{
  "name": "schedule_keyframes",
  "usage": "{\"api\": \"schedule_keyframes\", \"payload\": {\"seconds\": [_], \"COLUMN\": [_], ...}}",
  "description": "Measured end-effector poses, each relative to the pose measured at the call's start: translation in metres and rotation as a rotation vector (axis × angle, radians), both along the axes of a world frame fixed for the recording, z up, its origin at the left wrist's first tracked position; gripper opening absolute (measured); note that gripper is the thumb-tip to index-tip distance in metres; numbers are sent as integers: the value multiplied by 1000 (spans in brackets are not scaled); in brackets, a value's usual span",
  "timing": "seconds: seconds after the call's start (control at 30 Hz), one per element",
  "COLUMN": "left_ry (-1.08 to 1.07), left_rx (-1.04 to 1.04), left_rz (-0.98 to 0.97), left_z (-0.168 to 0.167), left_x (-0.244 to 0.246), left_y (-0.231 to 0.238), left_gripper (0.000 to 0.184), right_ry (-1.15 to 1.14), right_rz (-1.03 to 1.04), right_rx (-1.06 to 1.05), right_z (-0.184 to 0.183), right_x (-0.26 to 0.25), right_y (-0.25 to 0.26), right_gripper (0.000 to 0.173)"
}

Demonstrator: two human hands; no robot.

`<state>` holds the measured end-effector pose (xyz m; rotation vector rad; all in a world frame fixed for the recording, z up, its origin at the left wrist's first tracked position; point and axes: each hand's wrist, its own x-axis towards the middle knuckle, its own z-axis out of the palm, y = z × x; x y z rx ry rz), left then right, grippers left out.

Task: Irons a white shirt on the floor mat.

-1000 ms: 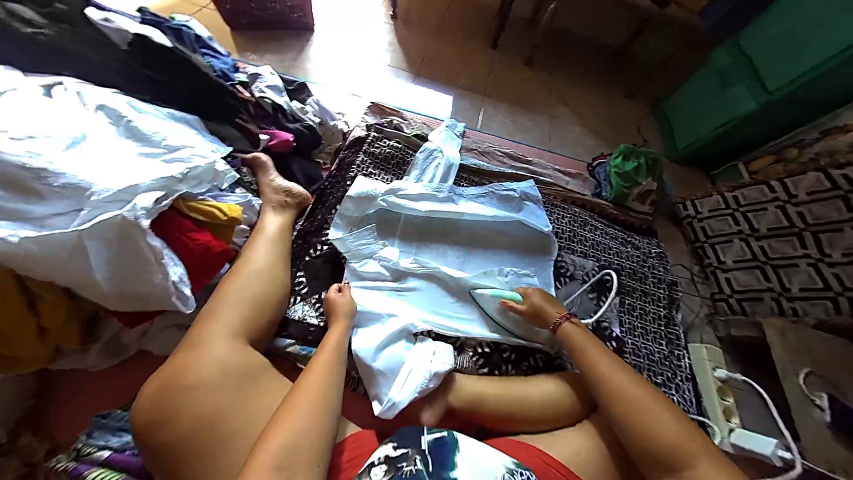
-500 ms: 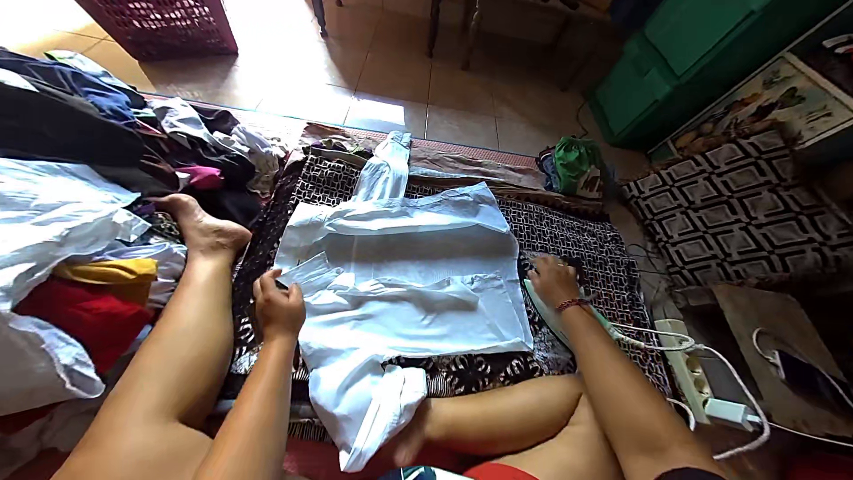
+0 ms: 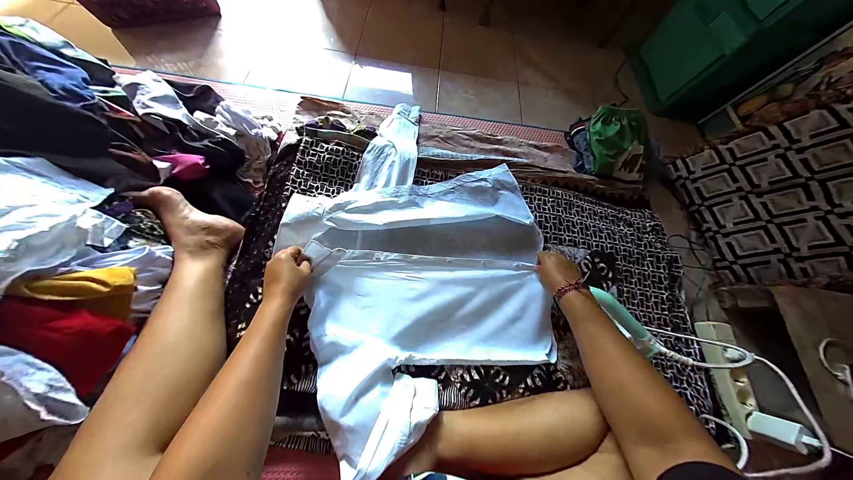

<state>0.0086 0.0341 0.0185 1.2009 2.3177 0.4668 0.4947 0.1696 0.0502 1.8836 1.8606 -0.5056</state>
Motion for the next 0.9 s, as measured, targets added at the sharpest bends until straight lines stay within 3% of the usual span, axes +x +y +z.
{"api": "schedule_keyframes", "payload": {"seconds": [0.13,0.3,0.4,0.47,0.53,0.6,0.7,0.8,0.83,0.87,0.9], "left_ry": [59,84,-1,-81,-219,-304,-228,-152,-152,-169,-200], "left_rx": [43,228,229,163,-90,-295,-298,-187,-157,-174,-249], "left_rz": [55,87,141,229,331,353,313,239,173,73,-63], "left_z": [-11,-2,0,7,77,139,144,115,126,157,213], "left_x": [10,24,35,55,99,131,137,126,131,148,175], "left_y": [3,-36,-80,-102,-99,-88,-95,-108,-107,-101,-93], "left_gripper": [26,53,61,67,62,46,31,41,45,45,43], "right_ry": [22,112,34,25,166,288,399,534,563,588,604], "right_rz": [-6,-90,-184,-210,-234,-261,-243,-244,-259,-286,-320], "right_rx": [81,264,124,-37,-39,36,137,273,318,362,419], "right_z": [-6,42,64,59,43,36,51,62,64,66,67], "right_x": [-5,37,86,110,126,132,114,96,93,89,86], "right_y": [-2,-24,-46,-54,-61,-69,-77,-80,-78,-78,-78], "right_gripper": [33,47,63,66,59,50,40,39,37,37,36]}}
